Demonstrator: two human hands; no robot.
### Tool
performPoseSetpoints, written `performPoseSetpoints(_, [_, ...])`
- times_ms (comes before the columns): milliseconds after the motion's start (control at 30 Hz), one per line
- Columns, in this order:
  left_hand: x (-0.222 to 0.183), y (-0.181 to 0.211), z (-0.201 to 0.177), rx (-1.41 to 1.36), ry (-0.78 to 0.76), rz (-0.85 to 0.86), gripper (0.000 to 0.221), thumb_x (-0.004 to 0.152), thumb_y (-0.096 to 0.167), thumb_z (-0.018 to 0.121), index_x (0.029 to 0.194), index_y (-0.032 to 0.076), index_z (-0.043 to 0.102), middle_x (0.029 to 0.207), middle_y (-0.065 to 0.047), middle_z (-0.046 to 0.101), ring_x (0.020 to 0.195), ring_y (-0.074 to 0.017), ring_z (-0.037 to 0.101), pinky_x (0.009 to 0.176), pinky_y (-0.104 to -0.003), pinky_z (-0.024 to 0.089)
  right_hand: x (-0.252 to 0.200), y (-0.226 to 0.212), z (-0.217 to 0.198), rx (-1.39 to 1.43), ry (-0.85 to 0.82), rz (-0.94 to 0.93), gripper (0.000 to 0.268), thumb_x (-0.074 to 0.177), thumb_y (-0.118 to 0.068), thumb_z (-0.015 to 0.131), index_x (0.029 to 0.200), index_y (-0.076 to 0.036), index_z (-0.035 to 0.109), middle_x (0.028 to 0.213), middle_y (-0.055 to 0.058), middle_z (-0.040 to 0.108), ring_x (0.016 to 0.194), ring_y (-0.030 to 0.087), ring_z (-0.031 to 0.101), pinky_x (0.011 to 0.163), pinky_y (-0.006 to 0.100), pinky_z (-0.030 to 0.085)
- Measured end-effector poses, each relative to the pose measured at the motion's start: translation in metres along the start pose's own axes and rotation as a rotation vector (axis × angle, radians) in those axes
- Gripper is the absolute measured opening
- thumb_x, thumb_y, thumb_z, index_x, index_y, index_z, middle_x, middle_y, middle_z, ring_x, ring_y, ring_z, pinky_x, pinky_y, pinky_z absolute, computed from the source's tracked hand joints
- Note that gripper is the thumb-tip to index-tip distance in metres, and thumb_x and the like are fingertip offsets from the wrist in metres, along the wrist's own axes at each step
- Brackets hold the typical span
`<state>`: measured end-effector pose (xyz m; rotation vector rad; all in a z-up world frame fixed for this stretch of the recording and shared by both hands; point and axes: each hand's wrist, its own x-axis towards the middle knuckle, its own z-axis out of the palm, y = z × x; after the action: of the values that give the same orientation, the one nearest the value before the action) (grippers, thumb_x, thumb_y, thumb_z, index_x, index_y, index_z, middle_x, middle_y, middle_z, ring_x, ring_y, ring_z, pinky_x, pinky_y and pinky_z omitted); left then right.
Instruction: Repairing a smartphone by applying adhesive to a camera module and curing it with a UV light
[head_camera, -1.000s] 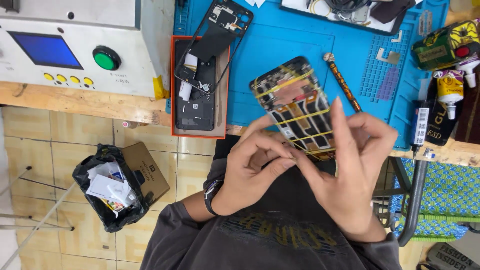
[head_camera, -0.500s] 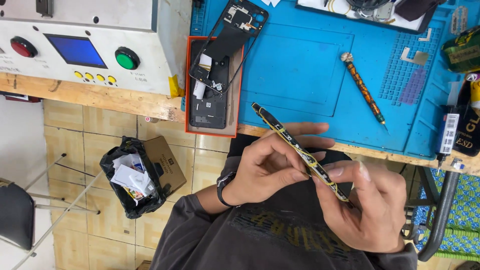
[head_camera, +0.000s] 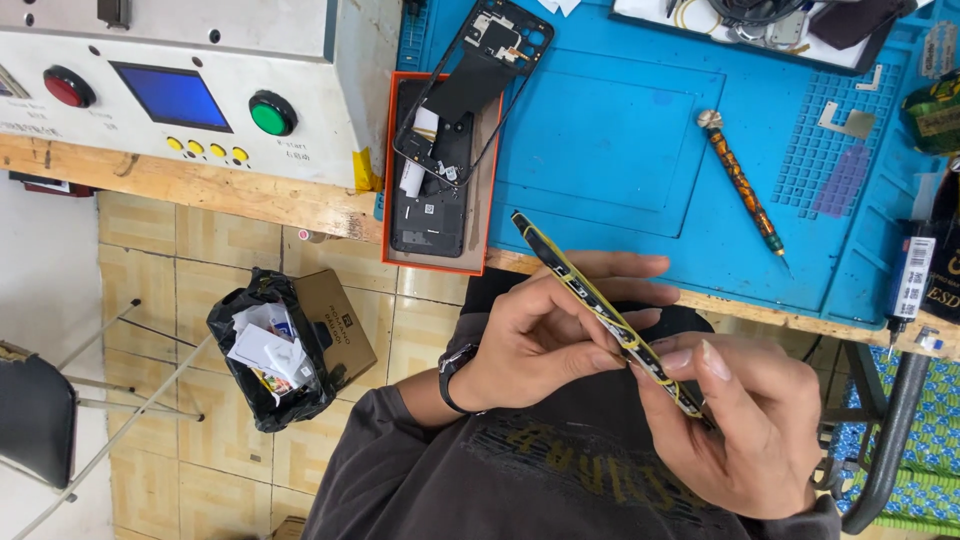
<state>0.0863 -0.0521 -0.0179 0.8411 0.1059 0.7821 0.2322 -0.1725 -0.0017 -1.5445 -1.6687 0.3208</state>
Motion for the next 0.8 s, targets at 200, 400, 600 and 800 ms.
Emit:
performPoseSetpoints(200, [-0.001, -0.001, -0.002, 0.034, 0.005, 0.018, 0.008, 0.095, 0.006, 0.061, 0.101, 0.007, 0.056, 0.139, -0.019, 0.044, 0.127, -0.0355, 0.053, 0.112, -0.049, 0.050, 0.012, -0.005, 0.005, -0.084, 0.084, -0.067, 0.051, 0.091, 0.004, 0.070, 0.133, -0.003, 0.042, 0.107, 0.020, 0.052, 0.088, 0.027, 0.068, 0.078, 0.035, 0.054])
performPoseSetpoints(400, [-0.009, -0.007, -0.006, 0.253, 0.123, 0.052, 0.011, 0.090, 0.007, 0.064, 0.098, 0.009, 0.057, 0.092, -0.003, 0.053, 0.077, -0.0126, 0.058, 0.074, -0.022, 0.054, 0.043, -0.011, 0.015, 0.236, 0.245, 0.491, 0.037, 0.087, 0.012, 0.061, 0.122, 0.017, 0.051, 0.111, 0.027, 0.059, 0.097, 0.027, 0.057, 0.084, 0.031, 0.048])
performPoseSetpoints(600, [-0.006, 0.002, 0.003, 0.377, -0.013, 0.276, 0.010, 0.097, 0.007, 0.058, 0.106, 0.005, 0.056, 0.141, -0.028, 0.035, 0.137, -0.0383, 0.041, 0.113, -0.050, 0.052, 0.031, 0.014, 0.014, 1.480, 0.138, 0.740, 0.051, 0.091, -0.001, 0.057, 0.138, 0.006, 0.038, 0.116, 0.022, 0.061, 0.090, 0.024, 0.068, 0.067, 0.032, 0.060])
performPoseSetpoints(800, [-0.006, 0.009, 0.001, 0.669, -0.098, 0.320, 0.012, 0.095, 0.010, 0.064, 0.105, 0.008, 0.057, 0.143, -0.032, 0.029, 0.139, -0.0409, 0.040, 0.109, -0.045, 0.050, 0.030, 0.014, 0.014, 1.499, 0.099, 0.828, 0.041, 0.092, -0.007, 0.053, 0.131, 0.004, 0.043, 0.067, 0.008, 0.049, 0.046, 0.011, 0.048, 0.036, 0.018, 0.040])
